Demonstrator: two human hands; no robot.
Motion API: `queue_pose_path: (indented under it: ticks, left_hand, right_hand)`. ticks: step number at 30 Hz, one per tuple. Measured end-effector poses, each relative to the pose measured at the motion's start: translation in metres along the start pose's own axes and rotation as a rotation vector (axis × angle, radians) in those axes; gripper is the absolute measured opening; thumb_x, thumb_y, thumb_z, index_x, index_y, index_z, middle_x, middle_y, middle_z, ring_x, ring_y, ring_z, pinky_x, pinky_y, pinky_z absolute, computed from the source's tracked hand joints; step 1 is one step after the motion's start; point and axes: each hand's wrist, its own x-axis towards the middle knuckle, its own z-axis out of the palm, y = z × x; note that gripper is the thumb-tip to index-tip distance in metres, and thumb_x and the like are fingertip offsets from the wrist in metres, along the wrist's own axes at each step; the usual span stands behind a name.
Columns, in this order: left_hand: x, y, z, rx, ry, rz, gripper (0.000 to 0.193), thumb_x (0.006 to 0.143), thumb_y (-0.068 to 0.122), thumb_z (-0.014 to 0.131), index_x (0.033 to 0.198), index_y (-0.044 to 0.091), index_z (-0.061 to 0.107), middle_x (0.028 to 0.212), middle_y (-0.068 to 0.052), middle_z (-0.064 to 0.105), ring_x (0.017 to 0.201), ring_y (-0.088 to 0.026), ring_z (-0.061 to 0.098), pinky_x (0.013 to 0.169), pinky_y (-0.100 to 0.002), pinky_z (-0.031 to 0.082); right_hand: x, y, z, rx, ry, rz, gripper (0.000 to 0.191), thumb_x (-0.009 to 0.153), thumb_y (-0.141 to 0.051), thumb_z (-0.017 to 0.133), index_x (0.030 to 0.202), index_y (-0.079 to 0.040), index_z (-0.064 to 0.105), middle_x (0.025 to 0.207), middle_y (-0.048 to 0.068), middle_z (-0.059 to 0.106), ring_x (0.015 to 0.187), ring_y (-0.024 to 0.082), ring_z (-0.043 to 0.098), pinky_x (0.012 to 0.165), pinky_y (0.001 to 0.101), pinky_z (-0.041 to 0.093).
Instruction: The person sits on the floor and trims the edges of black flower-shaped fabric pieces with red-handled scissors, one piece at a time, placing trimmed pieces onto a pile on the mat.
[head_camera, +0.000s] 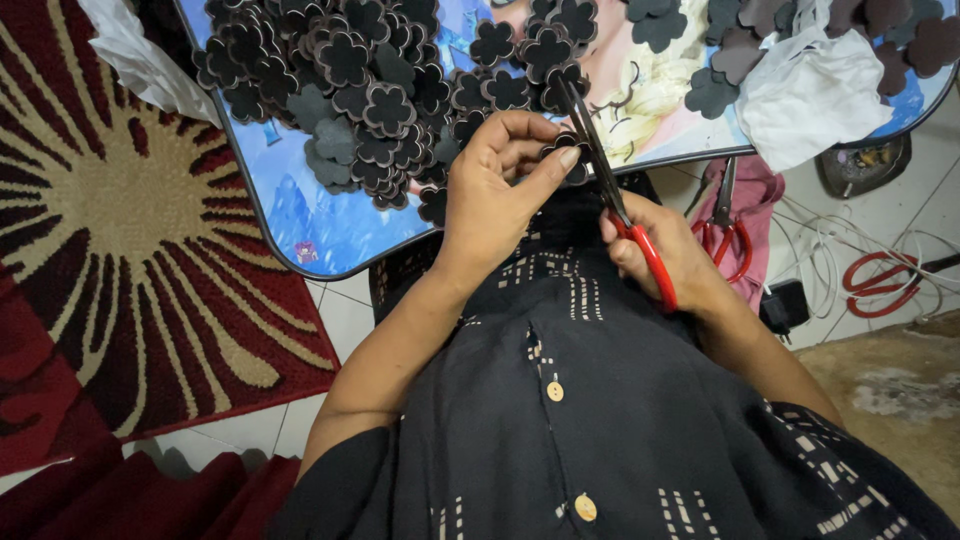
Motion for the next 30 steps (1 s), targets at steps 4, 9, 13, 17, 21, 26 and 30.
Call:
queue_pose_path:
  ticks: [4,9,13,17,21,26,30]
  left_hand:
    - [0.001,-0.002,-0.001,0.000,0.011,-0.059,0.022,0.098,0.005,0.074,0.116,0.000,0.063,0.102,-0.005,0.072,0.088,-0.004,0.064,0.078,-0.019,0.054]
    - [0.003,-0.002,-0.004,-0.039,-0.059,-0.063,0.024,0.103,0.004,0.069,0.125,0.000,0.063,0.107,-0.007,0.070,0.095,-0.006,0.065,0.084,-0.021,0.055]
    - [0.001,-0.001,-0.006,-0.070,-0.142,-0.034,0.032,0.103,0.000,0.063,0.135,0.001,0.059,0.125,-0.011,0.071,0.115,-0.009,0.068,0.099,-0.024,0.056]
    - [0.002,-0.002,-0.006,-0.136,-0.126,-0.053,0.039,0.101,-0.003,0.065,0.138,0.001,0.056,0.126,-0.012,0.070,0.113,-0.010,0.068,0.098,-0.025,0.056]
    - [0.001,-0.004,-0.006,-0.145,-0.054,-0.032,0.028,0.102,-0.006,0.071,0.126,-0.003,0.059,0.119,-0.008,0.067,0.102,-0.010,0.070,0.087,-0.025,0.056]
    - [0.000,-0.003,-0.007,0.100,-0.046,-0.009,0.021,0.102,0.001,0.070,0.123,-0.002,0.068,0.114,-0.004,0.073,0.099,-0.007,0.069,0.089,-0.023,0.057]
    - [0.001,0.000,-0.006,0.067,-0.078,-0.012,0.026,0.107,0.002,0.063,0.132,0.000,0.068,0.121,-0.005,0.073,0.103,-0.006,0.067,0.092,-0.022,0.056]
  right_hand:
    - [0.000,0.001,-0.001,0.035,0.005,-0.003,0.065,0.089,-0.073,0.061,0.100,-0.009,0.055,0.079,-0.003,0.053,0.067,0.007,0.053,0.060,0.0232,0.048]
    - [0.002,-0.001,-0.003,0.061,-0.030,-0.030,0.069,0.090,-0.072,0.059,0.110,-0.006,0.055,0.081,-0.001,0.053,0.070,0.008,0.053,0.063,0.0240,0.047]
    - [0.002,-0.005,-0.003,0.033,-0.047,-0.035,0.069,0.091,-0.069,0.059,0.113,-0.004,0.055,0.083,0.000,0.054,0.072,0.009,0.054,0.064,0.0247,0.047]
    - [0.002,-0.009,-0.004,0.007,-0.048,-0.048,0.069,0.092,-0.069,0.057,0.116,-0.004,0.055,0.082,0.000,0.053,0.071,0.009,0.053,0.064,0.0248,0.046]
    - [0.002,-0.009,-0.003,0.014,-0.049,-0.042,0.069,0.092,-0.069,0.058,0.116,-0.004,0.055,0.081,0.000,0.052,0.070,0.009,0.052,0.063,0.0253,0.046]
    - [0.004,-0.007,-0.002,0.016,-0.058,-0.030,0.065,0.091,-0.065,0.061,0.116,-0.004,0.056,0.081,0.000,0.052,0.070,0.009,0.050,0.062,0.0258,0.044]
    - [0.004,-0.008,-0.002,-0.014,-0.054,-0.038,0.064,0.091,-0.063,0.061,0.118,-0.005,0.056,0.082,-0.001,0.052,0.070,0.009,0.050,0.062,0.0253,0.044]
